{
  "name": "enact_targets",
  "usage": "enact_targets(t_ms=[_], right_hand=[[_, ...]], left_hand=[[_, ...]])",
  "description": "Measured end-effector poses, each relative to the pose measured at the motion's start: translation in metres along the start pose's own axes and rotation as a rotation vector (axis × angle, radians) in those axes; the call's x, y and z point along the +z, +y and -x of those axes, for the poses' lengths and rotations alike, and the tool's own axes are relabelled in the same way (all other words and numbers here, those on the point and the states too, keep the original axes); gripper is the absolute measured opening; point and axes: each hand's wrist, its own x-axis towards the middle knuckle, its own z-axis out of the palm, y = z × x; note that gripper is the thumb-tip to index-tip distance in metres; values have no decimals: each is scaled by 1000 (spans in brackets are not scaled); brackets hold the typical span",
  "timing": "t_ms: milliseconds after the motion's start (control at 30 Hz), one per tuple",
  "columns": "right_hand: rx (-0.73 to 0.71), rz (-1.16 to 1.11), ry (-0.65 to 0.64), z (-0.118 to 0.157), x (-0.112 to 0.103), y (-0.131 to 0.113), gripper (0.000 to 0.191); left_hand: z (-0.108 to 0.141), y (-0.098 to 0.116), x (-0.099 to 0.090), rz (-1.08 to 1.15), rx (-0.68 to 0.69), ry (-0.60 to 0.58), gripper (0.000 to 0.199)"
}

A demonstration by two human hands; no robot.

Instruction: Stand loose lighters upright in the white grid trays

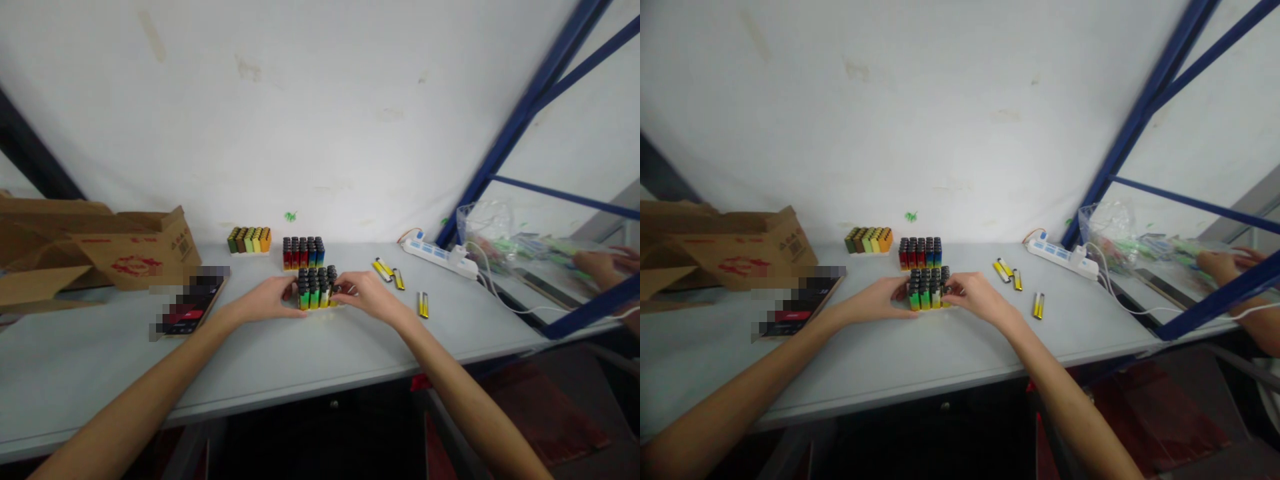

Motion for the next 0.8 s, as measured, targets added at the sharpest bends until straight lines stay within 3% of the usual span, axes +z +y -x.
enact_targets(t_ms=[133, 267, 333, 400, 533, 667, 800], right_hand=[[162, -131, 197, 4, 27, 10, 29], [95, 19, 192, 8, 30, 13, 33], [37, 127, 167, 13, 20, 13, 34], [68, 202, 190, 23, 4, 17, 35], [359, 445, 270, 58, -39, 45, 27], [703, 721, 204, 96, -70, 82, 49], [794, 659, 104, 107, -84, 103, 45]], left_hand=[[0, 2, -1, 11, -7, -2, 61], [0, 2, 0, 13, 0, 14, 61], [0, 1, 0, 16, -3, 13, 62], [0, 1, 1, 22, -16, 5, 63], [0, 1, 0, 14, -24, -4, 61], [0, 1, 1, 5, -17, 11, 57], [0, -1, 1, 4, -18, 4, 57]])
